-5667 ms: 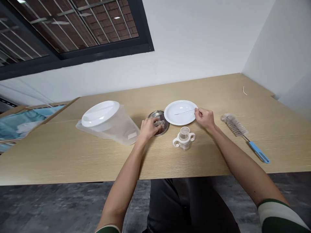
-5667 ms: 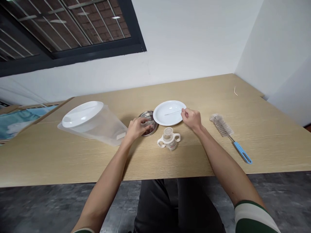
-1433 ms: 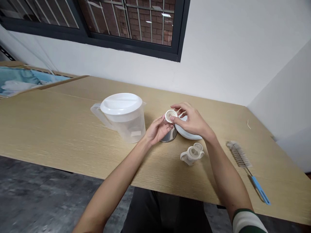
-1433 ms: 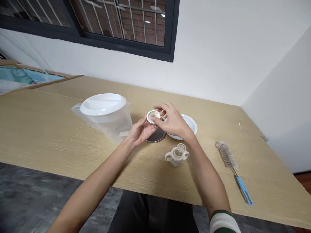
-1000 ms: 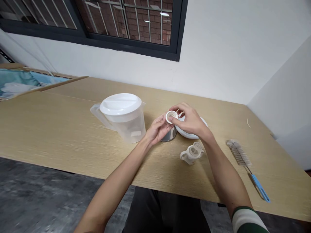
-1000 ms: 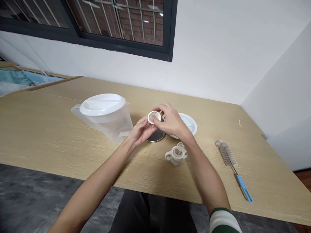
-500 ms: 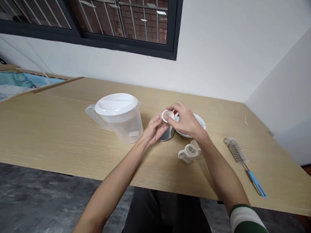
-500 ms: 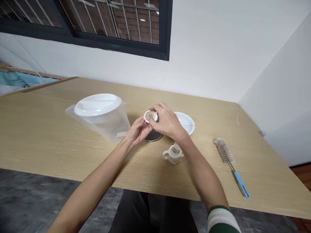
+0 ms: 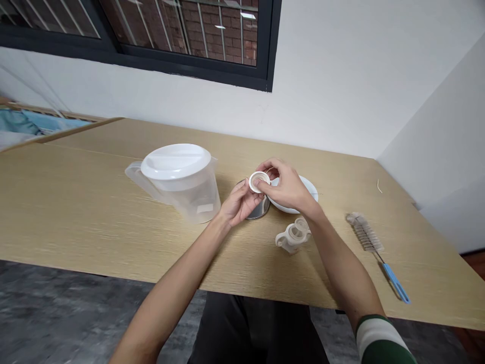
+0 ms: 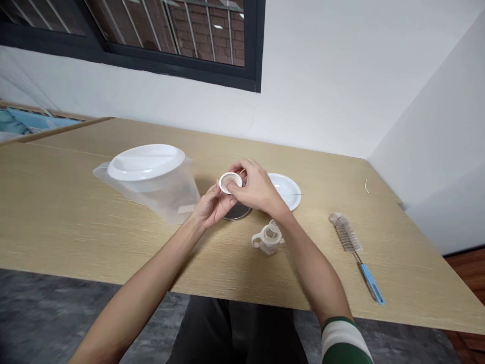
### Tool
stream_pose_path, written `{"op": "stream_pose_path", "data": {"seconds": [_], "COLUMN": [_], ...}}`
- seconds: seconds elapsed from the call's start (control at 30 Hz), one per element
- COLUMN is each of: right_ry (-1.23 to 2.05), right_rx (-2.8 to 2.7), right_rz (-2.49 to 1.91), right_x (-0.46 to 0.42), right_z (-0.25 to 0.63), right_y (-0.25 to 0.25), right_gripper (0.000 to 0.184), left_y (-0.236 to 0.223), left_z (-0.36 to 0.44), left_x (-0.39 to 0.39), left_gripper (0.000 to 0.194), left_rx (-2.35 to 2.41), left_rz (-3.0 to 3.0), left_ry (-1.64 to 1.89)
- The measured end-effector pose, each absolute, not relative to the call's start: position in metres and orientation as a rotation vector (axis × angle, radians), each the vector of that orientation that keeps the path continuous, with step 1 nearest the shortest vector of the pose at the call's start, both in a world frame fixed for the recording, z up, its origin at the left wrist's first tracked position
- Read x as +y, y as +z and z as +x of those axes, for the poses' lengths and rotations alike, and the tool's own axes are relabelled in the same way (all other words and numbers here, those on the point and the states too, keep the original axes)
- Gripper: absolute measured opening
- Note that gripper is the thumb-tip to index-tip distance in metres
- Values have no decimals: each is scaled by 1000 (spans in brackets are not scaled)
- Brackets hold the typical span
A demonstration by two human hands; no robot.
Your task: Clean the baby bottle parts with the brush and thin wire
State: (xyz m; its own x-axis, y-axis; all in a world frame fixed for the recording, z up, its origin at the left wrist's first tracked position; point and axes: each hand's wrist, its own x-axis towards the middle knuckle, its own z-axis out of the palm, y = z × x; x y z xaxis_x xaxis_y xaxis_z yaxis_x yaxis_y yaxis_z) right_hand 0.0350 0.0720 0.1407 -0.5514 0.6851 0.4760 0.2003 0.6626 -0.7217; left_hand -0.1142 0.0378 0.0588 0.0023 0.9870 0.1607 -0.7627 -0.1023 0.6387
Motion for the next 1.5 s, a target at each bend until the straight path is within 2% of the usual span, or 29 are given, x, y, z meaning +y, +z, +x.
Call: {"op": "stream_pose_path", "data": {"seconds": [0.2,0.4,0.73,1.03,1.33,1.5], "right_ry": [844,717,662,901,1067,1330], "right_rx": [-2095,-2096,-2115,-2020,-1933,-1841], "right_rz": [-698,-737,-712,-690,-688,-691], "right_x": [72,69,67,72,73,77], "right_z": [33,30,30,31,29,30], "right_y": [139,140,141,139,137,137], "right_gripper": [20,17,15,15,13,17], "left_y": [59,59,61,59,56,57], "left_z": [-114,-112,-110,-112,-112,-113], "left_x": [36,37,36,37,36,35], "left_gripper": [37,31,32,15,37,35], "left_rx": [440,460,446,484,419,443], "left_rz": [658,653,675,614,685,676], "left_ry": [1553,1589,1597,1581,1540,1530]}}
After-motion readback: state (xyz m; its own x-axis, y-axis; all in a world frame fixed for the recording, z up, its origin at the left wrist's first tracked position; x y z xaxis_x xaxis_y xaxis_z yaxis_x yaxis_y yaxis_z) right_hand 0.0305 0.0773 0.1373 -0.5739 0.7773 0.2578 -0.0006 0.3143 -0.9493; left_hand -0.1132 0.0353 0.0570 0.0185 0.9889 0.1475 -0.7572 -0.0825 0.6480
